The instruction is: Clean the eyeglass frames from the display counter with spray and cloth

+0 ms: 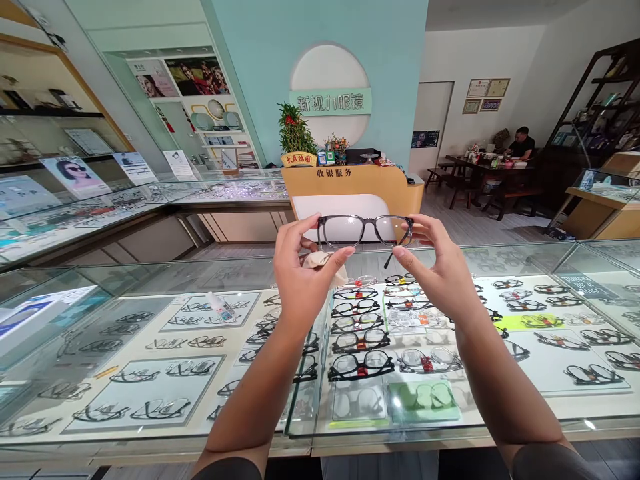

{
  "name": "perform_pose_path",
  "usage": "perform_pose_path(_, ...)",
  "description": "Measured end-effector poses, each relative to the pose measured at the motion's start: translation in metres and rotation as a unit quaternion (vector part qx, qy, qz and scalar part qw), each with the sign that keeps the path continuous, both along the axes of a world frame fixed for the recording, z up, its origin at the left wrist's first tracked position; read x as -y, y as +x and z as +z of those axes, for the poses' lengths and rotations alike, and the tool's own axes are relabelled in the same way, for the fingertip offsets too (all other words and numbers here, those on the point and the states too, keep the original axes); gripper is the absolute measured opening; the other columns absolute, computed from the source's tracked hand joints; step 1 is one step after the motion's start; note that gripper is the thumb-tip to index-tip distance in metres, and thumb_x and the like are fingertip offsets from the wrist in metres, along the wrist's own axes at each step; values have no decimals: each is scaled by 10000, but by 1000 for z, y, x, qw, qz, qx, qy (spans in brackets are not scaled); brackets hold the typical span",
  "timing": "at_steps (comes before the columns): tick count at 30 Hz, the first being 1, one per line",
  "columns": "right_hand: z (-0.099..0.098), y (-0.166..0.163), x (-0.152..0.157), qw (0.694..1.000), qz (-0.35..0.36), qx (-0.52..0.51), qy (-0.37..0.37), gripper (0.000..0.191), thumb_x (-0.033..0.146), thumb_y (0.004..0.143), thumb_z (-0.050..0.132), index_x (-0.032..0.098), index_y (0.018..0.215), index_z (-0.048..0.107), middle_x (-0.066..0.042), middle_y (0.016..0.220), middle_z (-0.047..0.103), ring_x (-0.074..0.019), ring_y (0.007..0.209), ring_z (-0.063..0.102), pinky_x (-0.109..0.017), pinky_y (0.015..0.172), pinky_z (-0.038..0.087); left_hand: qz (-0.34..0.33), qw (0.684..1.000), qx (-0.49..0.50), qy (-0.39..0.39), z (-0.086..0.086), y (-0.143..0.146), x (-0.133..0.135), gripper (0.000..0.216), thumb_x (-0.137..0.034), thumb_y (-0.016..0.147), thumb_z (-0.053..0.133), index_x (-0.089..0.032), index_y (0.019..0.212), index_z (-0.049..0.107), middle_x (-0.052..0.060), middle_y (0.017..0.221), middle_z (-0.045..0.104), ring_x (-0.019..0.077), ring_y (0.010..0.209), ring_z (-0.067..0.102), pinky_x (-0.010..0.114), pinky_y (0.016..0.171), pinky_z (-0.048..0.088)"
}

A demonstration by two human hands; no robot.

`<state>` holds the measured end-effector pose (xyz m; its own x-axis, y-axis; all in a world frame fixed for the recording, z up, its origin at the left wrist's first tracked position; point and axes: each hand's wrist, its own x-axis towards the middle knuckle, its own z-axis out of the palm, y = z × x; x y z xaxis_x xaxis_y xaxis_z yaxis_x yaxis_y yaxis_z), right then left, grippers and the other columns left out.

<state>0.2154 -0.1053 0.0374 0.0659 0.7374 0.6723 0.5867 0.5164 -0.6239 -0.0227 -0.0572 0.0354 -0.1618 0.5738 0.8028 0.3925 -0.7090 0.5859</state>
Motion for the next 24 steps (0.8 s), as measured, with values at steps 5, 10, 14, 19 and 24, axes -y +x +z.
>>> perform_pose_path(5,0,0,0,1000,0,-1,1,549,564,998,708,359,1478,537,-104,1452,722,-358,1307,698,-655,1125,553,3,1000,-3,4,0,0,0,631,-487,761,966,-302,1317,732,68,1263,676,157,825,621,315,717,548)
perform_pose_path(10,0,-1,1,1000,-2,-2,7,544,545,999,711,359,1480,538,-99,1460,719,-349,1308,700,-637,1133,550,-1,1000,-1,3,0,-1,-1,636,-492,753,971,-295,1311,737,72,1254,681,156,826,617,296,686,537)
perform_pose_path(14,1,-2,2,1000,-9,-8,21,543,531,993,722,363,1479,548,-95,1466,714,-345,1327,691,-625,1138,547,-7,1000,-2,-4,0,-1,-1,637,-498,758,963,-294,1316,733,71,1250,688,149,814,608,285,669,521)
perform_pose_path(19,3,-4,4,997,-24,-13,67,528,495,979,745,356,1459,573,-91,1425,720,-333,1318,685,-579,1118,553,-20,999,-7,-27,-2,-2,-5,633,-476,763,957,-295,1325,730,79,1267,711,149,811,604,274,650,498)
perform_pose_path(24,2,-4,4,994,-47,-10,101,550,501,964,768,354,1461,582,-90,1415,705,-325,1256,687,-549,1066,564,-48,997,-8,-67,-3,-5,-9,627,-410,757,962,-302,1336,748,70,1217,742,150,813,582,282,689,519)
